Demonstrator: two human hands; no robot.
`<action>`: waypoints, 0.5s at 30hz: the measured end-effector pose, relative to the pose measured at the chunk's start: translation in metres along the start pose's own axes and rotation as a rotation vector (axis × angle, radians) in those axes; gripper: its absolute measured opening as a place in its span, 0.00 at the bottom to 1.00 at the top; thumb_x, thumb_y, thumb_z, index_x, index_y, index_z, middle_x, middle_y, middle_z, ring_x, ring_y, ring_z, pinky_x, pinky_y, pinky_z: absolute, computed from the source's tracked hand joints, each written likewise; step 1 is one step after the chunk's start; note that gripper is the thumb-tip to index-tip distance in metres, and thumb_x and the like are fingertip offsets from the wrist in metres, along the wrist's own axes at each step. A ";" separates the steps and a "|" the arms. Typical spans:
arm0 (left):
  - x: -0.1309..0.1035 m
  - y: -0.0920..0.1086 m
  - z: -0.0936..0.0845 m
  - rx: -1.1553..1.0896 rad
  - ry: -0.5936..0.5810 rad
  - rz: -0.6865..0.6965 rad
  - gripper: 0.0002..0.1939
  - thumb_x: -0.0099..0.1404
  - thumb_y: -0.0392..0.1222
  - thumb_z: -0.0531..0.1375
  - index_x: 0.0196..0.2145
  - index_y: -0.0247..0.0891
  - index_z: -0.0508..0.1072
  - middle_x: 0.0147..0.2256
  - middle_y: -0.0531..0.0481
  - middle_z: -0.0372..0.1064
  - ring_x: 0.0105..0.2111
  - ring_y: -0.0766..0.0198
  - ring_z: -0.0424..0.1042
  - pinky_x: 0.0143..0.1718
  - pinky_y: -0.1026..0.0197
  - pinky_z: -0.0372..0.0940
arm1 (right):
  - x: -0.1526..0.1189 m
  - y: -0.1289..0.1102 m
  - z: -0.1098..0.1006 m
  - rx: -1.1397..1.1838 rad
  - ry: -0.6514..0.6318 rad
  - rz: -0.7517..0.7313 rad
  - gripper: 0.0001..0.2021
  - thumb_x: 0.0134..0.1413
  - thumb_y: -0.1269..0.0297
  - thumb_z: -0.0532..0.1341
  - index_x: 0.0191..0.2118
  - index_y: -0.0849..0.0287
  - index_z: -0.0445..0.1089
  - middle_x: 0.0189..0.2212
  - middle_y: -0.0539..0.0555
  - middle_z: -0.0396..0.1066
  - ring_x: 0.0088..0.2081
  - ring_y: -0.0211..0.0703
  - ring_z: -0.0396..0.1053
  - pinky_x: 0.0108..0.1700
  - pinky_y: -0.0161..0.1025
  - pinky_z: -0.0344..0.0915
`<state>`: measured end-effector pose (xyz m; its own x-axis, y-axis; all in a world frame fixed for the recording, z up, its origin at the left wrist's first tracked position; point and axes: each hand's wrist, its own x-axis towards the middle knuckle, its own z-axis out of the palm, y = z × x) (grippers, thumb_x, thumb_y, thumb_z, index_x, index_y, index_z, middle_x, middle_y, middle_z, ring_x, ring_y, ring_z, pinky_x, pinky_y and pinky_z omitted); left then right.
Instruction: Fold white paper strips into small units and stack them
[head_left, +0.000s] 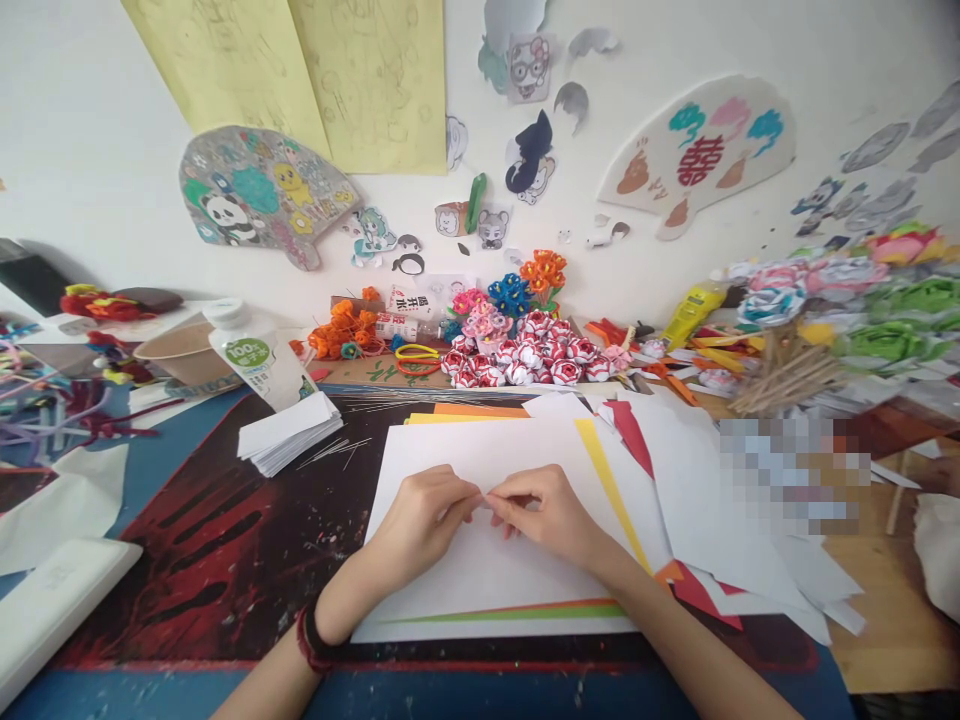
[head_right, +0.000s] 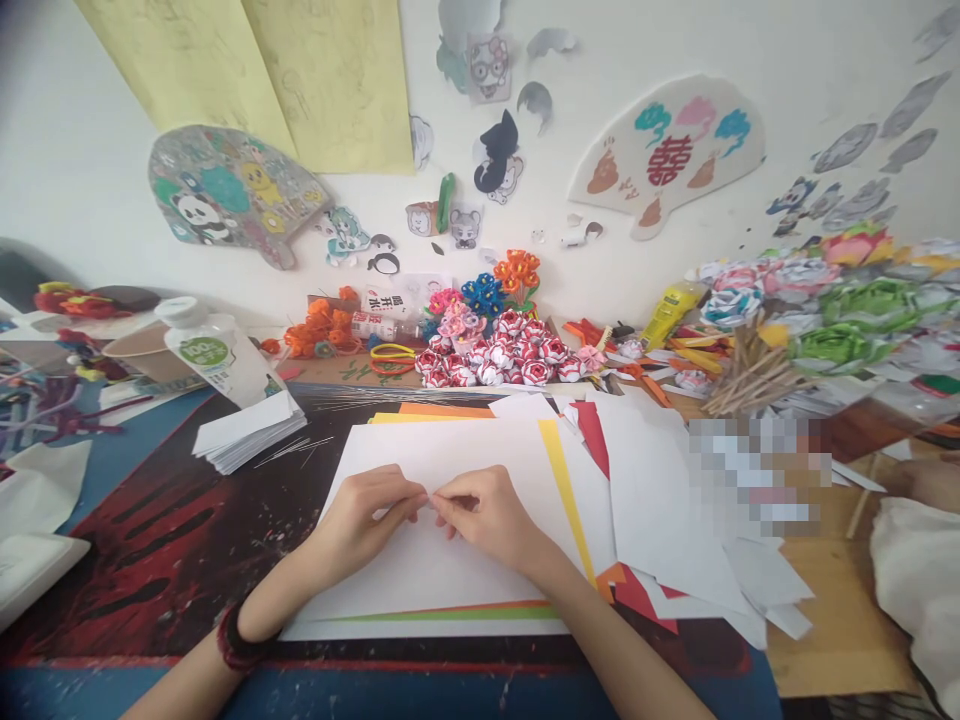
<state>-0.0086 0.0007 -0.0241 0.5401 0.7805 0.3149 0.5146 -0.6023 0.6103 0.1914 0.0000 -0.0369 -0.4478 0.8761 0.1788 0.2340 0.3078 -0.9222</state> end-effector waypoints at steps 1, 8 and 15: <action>0.000 0.001 -0.001 -0.006 -0.003 -0.019 0.11 0.67 0.36 0.54 0.34 0.37 0.76 0.26 0.50 0.72 0.29 0.65 0.67 0.33 0.64 0.60 | 0.000 -0.001 -0.001 0.001 0.006 -0.005 0.13 0.58 0.66 0.57 0.26 0.63 0.75 0.23 0.53 0.73 0.21 0.35 0.69 0.26 0.31 0.66; 0.002 -0.001 -0.009 -0.023 -0.001 -0.089 0.12 0.67 0.40 0.56 0.30 0.38 0.77 0.26 0.51 0.73 0.28 0.66 0.69 0.33 0.66 0.60 | 0.004 0.005 -0.004 0.041 0.079 0.035 0.09 0.54 0.66 0.61 0.29 0.63 0.77 0.23 0.53 0.74 0.20 0.36 0.69 0.25 0.31 0.66; 0.003 -0.006 -0.009 -0.058 -0.016 -0.174 0.11 0.66 0.41 0.57 0.29 0.39 0.77 0.26 0.54 0.75 0.25 0.69 0.70 0.31 0.68 0.61 | 0.007 0.012 -0.006 0.046 0.151 0.061 0.09 0.54 0.65 0.61 0.31 0.62 0.78 0.21 0.54 0.75 0.21 0.39 0.72 0.27 0.34 0.70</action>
<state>-0.0162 0.0079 -0.0199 0.4566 0.8692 0.1897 0.5619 -0.4471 0.6960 0.1959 0.0123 -0.0447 -0.2982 0.9396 0.1680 0.2161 0.2379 -0.9470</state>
